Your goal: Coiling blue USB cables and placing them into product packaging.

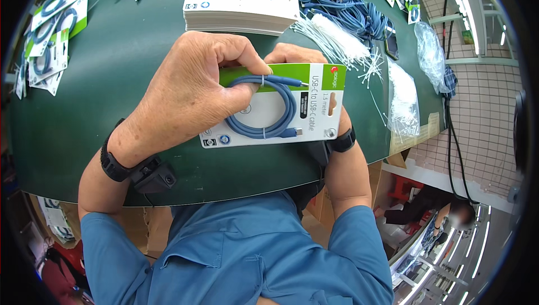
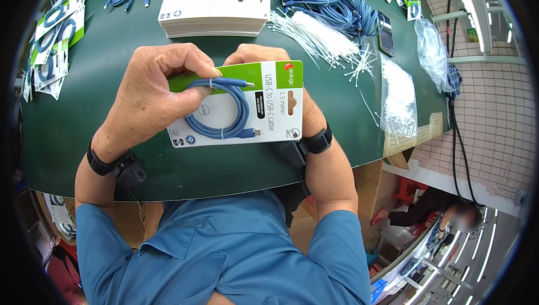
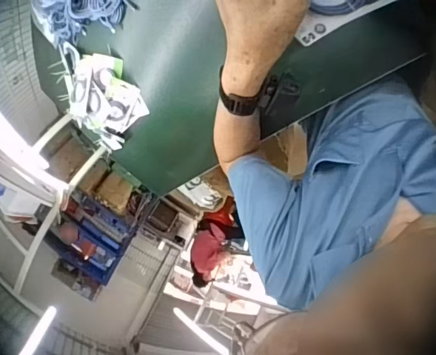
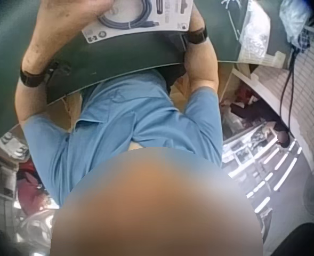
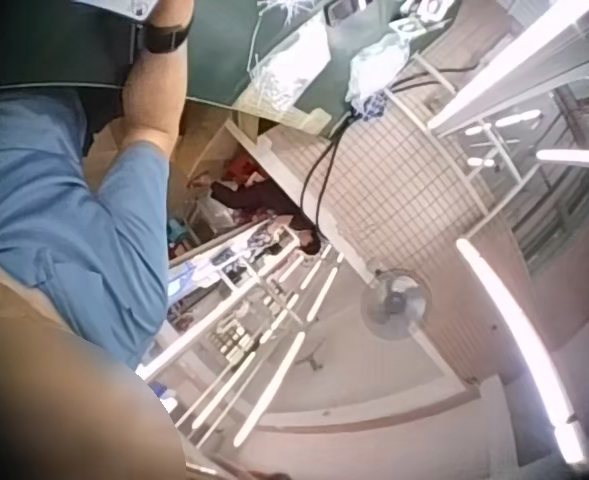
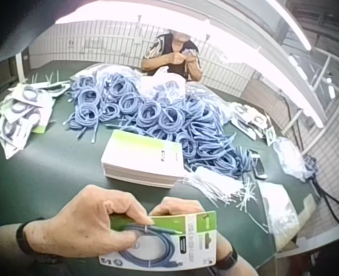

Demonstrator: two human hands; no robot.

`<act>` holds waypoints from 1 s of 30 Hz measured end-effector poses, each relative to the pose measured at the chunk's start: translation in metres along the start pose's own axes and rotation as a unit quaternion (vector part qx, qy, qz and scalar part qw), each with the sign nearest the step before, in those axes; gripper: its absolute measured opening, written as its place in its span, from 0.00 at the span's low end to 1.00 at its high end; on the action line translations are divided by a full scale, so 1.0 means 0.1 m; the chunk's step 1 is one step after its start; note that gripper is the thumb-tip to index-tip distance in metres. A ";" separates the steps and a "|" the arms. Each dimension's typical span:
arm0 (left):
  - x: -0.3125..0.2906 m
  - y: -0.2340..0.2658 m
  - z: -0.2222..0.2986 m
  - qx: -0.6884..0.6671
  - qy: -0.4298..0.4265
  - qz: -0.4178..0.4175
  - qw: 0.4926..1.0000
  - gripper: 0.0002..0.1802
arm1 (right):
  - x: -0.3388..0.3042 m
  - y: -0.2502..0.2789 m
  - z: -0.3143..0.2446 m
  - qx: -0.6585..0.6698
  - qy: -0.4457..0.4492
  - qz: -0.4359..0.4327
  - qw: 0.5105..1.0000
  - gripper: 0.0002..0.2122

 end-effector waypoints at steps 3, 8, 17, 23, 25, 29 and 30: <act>-0.01 -0.04 0.00 0.050 -0.045 -0.008 0.998 0.14 | 0.04 0.01 -0.05 -0.197 0.015 0.045 0.979 0.08; 0.05 -0.11 0.01 0.124 -0.123 -0.051 0.983 0.19 | -0.01 0.03 -0.08 -0.159 -0.040 0.091 0.982 0.05; 0.01 -0.16 -0.03 0.271 -0.218 -0.126 0.929 0.20 | -0.04 0.06 -0.04 -0.123 -0.073 0.095 0.985 0.02; 0.03 -0.20 -0.03 0.247 -0.196 -0.133 0.940 0.17 | -0.05 0.00 0.04 -0.154 -0.041 0.101 0.982 0.01; 0.02 -0.22 -0.04 0.236 -0.181 -0.118 0.947 0.18 | -0.05 -0.02 0.05 -0.153 -0.047 0.091 0.983 0.01; 0.01 -0.23 -0.02 0.236 -0.162 -0.106 0.952 0.18 | -0.03 -0.04 0.07 -0.144 -0.057 0.074 0.985 0.02; 0.01 -0.24 -0.02 0.237 -0.157 -0.101 0.953 0.17 | -0.03 -0.05 0.07 -0.143 -0.062 0.066 0.986 0.02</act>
Point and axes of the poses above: each hand's wrist, its own x-axis towards the middle knuckle, its own y-axis out of the back of the hand, z = x × y, the point moved 1 cm from there along x, towards the middle knuckle, and after that the axes turned 8 degrees about -y, right-handed, at the moved point
